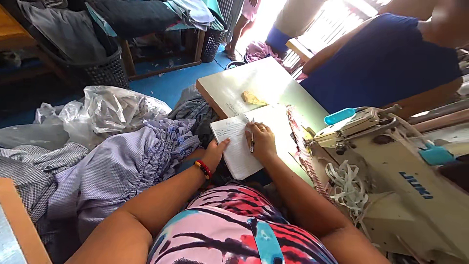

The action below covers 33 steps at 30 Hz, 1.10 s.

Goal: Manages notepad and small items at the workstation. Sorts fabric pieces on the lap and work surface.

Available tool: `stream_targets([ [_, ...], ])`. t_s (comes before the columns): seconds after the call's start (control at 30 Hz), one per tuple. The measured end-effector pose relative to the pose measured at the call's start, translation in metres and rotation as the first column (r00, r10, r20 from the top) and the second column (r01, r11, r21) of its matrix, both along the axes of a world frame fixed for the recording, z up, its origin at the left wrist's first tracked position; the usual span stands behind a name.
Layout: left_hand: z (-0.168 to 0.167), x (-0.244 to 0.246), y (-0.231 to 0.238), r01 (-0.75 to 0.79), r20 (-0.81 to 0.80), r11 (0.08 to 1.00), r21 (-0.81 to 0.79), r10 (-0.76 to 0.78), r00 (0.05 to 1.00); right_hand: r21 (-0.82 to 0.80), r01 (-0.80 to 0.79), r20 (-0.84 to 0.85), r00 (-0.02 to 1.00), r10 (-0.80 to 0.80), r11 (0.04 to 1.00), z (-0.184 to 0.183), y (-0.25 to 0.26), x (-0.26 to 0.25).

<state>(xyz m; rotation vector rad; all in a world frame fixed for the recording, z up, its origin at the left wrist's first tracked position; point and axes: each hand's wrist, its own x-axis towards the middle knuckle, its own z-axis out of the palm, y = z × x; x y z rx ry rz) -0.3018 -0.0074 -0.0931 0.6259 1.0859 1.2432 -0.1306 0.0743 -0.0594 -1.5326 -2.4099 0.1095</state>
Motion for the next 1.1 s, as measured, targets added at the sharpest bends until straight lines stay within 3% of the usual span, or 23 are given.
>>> stream_targets([
  [0.17, 0.013, 0.007, 0.003, -0.079, 0.061, 0.997, 0.018, 0.077, 0.995, 0.007, -0.073, -0.076, 0.994, 0.074, 0.997, 0.005, 0.005, 0.001],
  [0.3, 0.017, 0.007, 0.01, -0.128, -0.019, 0.989, 0.073, 0.13, 0.991, 0.059, -0.126, -0.126, 0.983, 0.132, 0.99, -0.002, 0.022, -0.006],
  [0.47, 0.015, 0.021, 0.024, -0.2, -0.072, 0.979, 0.043, 0.203, 0.977, 0.027, -0.198, -0.056, 0.978, 0.199, 0.98, 0.0, 0.057, 0.001],
  [0.53, 0.013, 0.027, 0.027, -0.132, -0.102, 0.991, 0.006, 0.132, 0.986, 0.038, -0.226, -0.021, 0.974, 0.227, 0.973, -0.001, 0.06, 0.012],
  [0.63, 0.014, 0.029, 0.031, 0.085, -0.138, 0.991, -0.099, -0.098, 0.986, 0.1, -0.2, -0.006, 0.979, 0.201, 0.975, -0.002, 0.06, 0.031],
  [0.73, 0.018, 0.033, 0.035, 0.248, -0.129, 0.959, -0.139, -0.266, 0.955, 0.279, -0.146, -0.219, 0.953, 0.211, 0.949, 0.007, 0.048, 0.022],
  [0.77, 0.018, 0.035, 0.037, 0.289, -0.121, 0.947, -0.14, -0.306, 0.944, 0.268, -0.117, -0.356, 0.91, 0.211, 0.956, 0.01, 0.043, 0.011],
  [0.87, 0.014, 0.041, 0.04, 0.3, -0.088, 0.944, -0.134, -0.313, 0.946, -0.144, -0.2, -0.769, 0.639, 0.018, 0.969, 0.012, 0.038, -0.016],
  [0.93, 0.014, 0.039, 0.041, 0.282, -0.085, 0.949, -0.142, -0.296, 0.951, -0.282, -0.322, -0.855, 0.512, -0.084, 0.904, 0.007, 0.043, -0.022],
  [1.1, 0.01, 0.029, 0.042, 0.218, -0.042, 0.967, -0.131, -0.225, 0.973, -0.254, -0.311, -0.802, 0.597, -0.019, 0.916, 0.002, 0.045, -0.027],
])
